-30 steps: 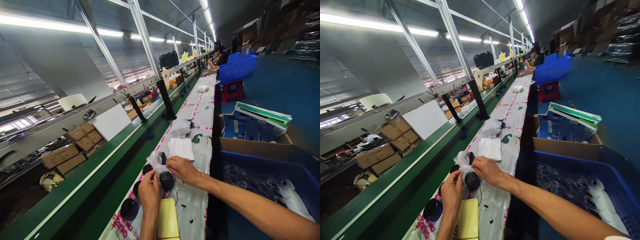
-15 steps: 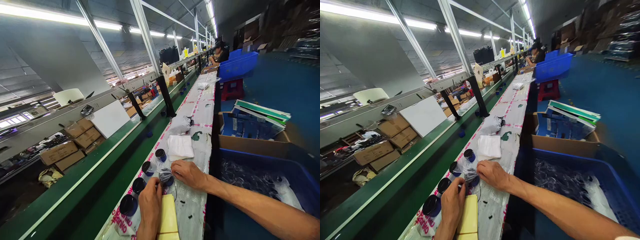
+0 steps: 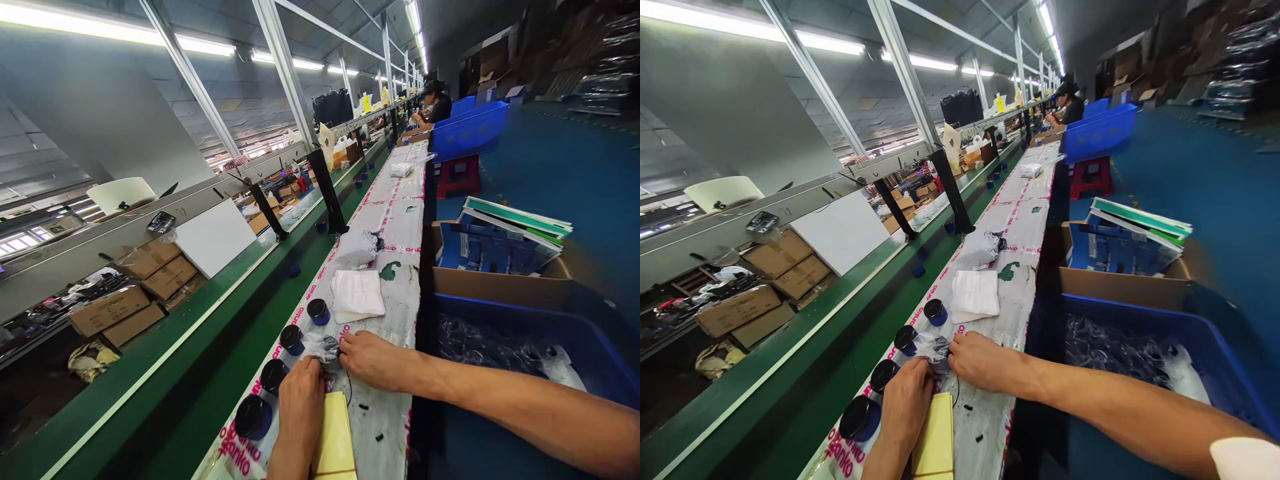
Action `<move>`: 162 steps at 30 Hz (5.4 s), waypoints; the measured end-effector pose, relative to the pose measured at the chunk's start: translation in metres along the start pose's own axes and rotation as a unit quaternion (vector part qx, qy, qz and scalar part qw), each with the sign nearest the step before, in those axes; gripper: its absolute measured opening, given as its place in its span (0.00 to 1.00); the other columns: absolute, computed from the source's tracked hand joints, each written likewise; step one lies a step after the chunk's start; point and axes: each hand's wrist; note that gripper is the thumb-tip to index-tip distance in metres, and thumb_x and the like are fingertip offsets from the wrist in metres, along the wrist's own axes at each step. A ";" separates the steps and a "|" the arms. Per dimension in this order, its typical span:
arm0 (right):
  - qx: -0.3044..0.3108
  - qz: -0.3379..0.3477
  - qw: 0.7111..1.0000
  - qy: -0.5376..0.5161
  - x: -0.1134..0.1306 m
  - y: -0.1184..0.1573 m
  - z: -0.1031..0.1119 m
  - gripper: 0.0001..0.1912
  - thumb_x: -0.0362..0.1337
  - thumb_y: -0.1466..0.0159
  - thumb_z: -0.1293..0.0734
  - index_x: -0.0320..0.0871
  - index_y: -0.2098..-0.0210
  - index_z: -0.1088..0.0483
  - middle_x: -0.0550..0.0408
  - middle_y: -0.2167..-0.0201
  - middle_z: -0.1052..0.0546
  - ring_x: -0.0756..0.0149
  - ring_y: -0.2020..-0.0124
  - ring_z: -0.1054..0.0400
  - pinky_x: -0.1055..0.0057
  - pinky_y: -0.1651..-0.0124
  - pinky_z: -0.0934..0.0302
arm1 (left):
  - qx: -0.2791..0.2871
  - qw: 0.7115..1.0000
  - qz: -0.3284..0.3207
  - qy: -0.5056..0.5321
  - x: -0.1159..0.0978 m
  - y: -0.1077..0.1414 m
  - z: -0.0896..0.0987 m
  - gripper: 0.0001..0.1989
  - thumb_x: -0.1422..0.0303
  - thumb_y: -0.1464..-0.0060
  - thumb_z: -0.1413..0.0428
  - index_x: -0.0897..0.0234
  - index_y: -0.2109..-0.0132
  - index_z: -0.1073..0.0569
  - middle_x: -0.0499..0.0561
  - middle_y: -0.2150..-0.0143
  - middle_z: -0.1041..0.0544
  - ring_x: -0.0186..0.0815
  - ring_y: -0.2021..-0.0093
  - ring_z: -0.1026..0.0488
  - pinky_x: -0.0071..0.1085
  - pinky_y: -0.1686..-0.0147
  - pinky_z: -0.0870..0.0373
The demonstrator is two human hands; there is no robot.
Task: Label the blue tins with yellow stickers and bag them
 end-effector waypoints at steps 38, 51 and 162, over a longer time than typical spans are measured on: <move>-0.062 -0.303 0.948 -0.070 -0.061 -0.009 0.001 0.09 0.32 0.31 0.37 0.37 0.60 0.23 0.37 0.53 0.23 0.50 0.50 0.33 0.60 0.52 0.35 | -0.046 0.997 0.044 0.053 -0.054 -0.034 -0.007 0.06 0.73 0.45 0.46 0.60 0.68 0.35 0.51 0.52 0.24 0.37 0.62 0.25 0.31 0.65 0.35; -0.144 -0.400 0.783 -0.455 -0.102 -0.015 0.003 0.10 0.41 0.41 0.31 0.40 0.69 0.25 0.57 0.74 0.24 0.67 0.70 0.32 0.73 0.69 0.43 | -0.119 0.986 0.025 0.110 -0.066 -0.059 0.007 0.10 0.60 0.42 0.42 0.60 0.58 0.30 0.57 0.49 0.26 0.47 0.45 0.30 0.42 0.48 0.35; 0.068 -0.023 0.997 0.023 -0.102 -0.077 -0.009 0.04 0.31 0.35 0.32 0.41 0.64 0.23 0.46 0.62 0.21 0.56 0.57 0.29 0.65 0.59 0.40 | 0.092 0.964 0.145 -0.201 -0.007 -0.123 0.017 0.13 0.60 0.36 0.43 0.65 0.51 0.24 0.54 0.52 0.21 0.41 0.50 0.24 0.47 0.46 0.27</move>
Point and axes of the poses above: each hand's wrist, its own y-axis away from the middle knuckle, its own z-axis out of the back of the hand, x = y × z
